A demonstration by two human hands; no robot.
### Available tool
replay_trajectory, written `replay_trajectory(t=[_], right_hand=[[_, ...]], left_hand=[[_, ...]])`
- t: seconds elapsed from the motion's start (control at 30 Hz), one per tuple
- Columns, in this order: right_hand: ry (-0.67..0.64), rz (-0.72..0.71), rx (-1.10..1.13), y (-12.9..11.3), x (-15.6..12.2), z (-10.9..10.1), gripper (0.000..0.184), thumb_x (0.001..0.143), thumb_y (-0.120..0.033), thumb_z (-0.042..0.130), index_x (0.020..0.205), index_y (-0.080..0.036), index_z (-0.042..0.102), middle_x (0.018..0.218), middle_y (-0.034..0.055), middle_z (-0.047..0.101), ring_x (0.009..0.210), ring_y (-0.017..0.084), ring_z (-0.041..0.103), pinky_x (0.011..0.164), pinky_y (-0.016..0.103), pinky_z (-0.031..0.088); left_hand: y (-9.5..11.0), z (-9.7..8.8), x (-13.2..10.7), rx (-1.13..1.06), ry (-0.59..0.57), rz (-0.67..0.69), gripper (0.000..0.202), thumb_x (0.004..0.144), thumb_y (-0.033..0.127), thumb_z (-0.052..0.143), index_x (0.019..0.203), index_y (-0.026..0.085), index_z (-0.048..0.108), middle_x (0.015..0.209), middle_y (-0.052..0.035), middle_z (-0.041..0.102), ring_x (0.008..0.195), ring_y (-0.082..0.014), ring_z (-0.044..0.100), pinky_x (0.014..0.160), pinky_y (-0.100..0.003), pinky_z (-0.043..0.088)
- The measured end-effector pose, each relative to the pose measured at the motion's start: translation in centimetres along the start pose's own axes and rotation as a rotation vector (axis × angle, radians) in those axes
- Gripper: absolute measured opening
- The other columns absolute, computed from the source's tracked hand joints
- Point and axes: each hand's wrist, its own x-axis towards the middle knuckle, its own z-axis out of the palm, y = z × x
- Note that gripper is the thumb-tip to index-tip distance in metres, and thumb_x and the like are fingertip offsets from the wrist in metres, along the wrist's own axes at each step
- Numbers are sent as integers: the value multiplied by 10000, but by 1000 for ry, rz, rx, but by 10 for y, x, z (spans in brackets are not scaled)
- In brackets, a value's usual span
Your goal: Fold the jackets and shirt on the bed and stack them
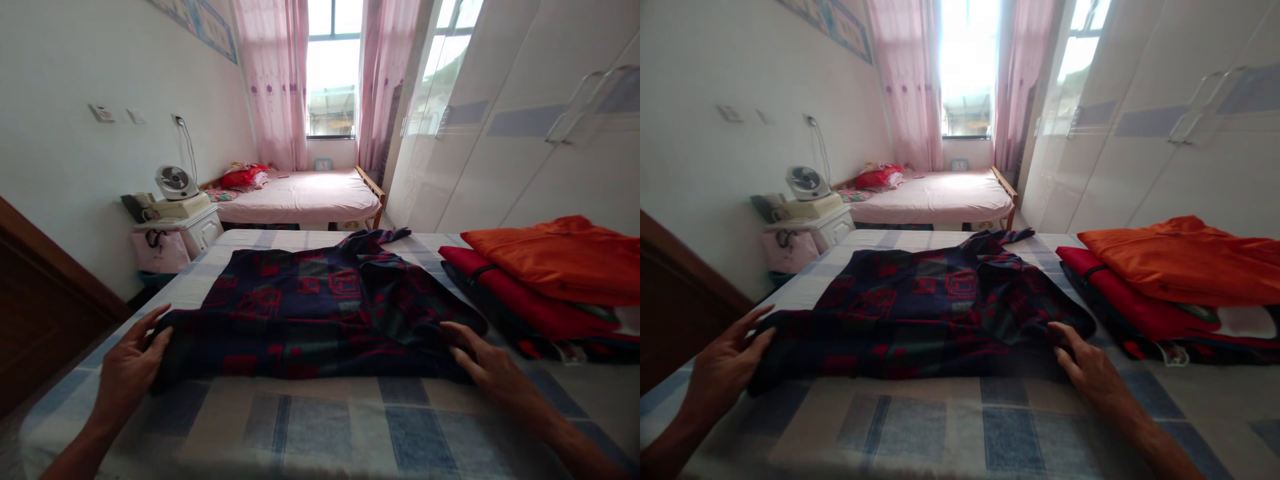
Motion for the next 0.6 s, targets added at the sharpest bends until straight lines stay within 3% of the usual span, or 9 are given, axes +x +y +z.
replay_trajectory(t=[0.1,0.2,0.27,0.37,0.47,0.53,0.6], right_hand=[[8,-25,-59,6,-1,4,459,809,-402,413,1227,-233,500,1051,60,699,935,250,664,773,334,519],[-14,-40,-131,13,-1,4,441,829,-405,400,1219,-234,511,1025,58,700,886,243,669,747,329,514],[-11,-50,-175,13,-2,3,436,840,-407,407,1230,-237,505,1042,65,689,888,242,664,751,334,510],[122,-111,-253,1,-4,-1,415,852,-415,430,1218,-240,519,1127,81,641,953,243,633,796,354,499],[287,-322,-301,-20,-9,1,310,869,-374,436,1102,-246,595,1117,77,624,1028,238,586,904,377,448],[260,-476,-317,-31,-13,7,245,877,-330,449,1033,-260,624,1069,61,638,1026,221,580,926,372,428],[169,-535,-355,-35,-17,15,206,882,-301,464,993,-272,635,1015,41,652,958,201,595,863,352,451]], left_hand=[[0,9,4,84,-2,160,469,830,420,386,1224,222,545,1212,-48,620,1079,-246,598,936,-332,465],[3,12,5,279,-70,240,452,842,350,341,1163,159,594,1173,-115,624,1060,-282,599,925,-388,466],[11,10,3,376,18,294,465,859,349,323,1187,145,582,1203,-146,588,1072,-316,580,923,-442,463],[26,7,-4,329,91,557,438,875,371,347,1204,196,576,1331,-119,498,1227,-301,465,1043,-450,372],[28,15,-11,273,-45,745,445,863,405,403,1272,286,532,1452,-36,390,1360,-266,298,1112,-447,276],[16,26,-15,322,-147,723,507,855,445,417,1335,289,471,1475,-37,360,1374,-277,268,1101,-477,281],[1,36,-14,390,-221,651,556,856,485,400,1363,260,436,1464,-67,374,1349,-287,321,1073,-490,319]])
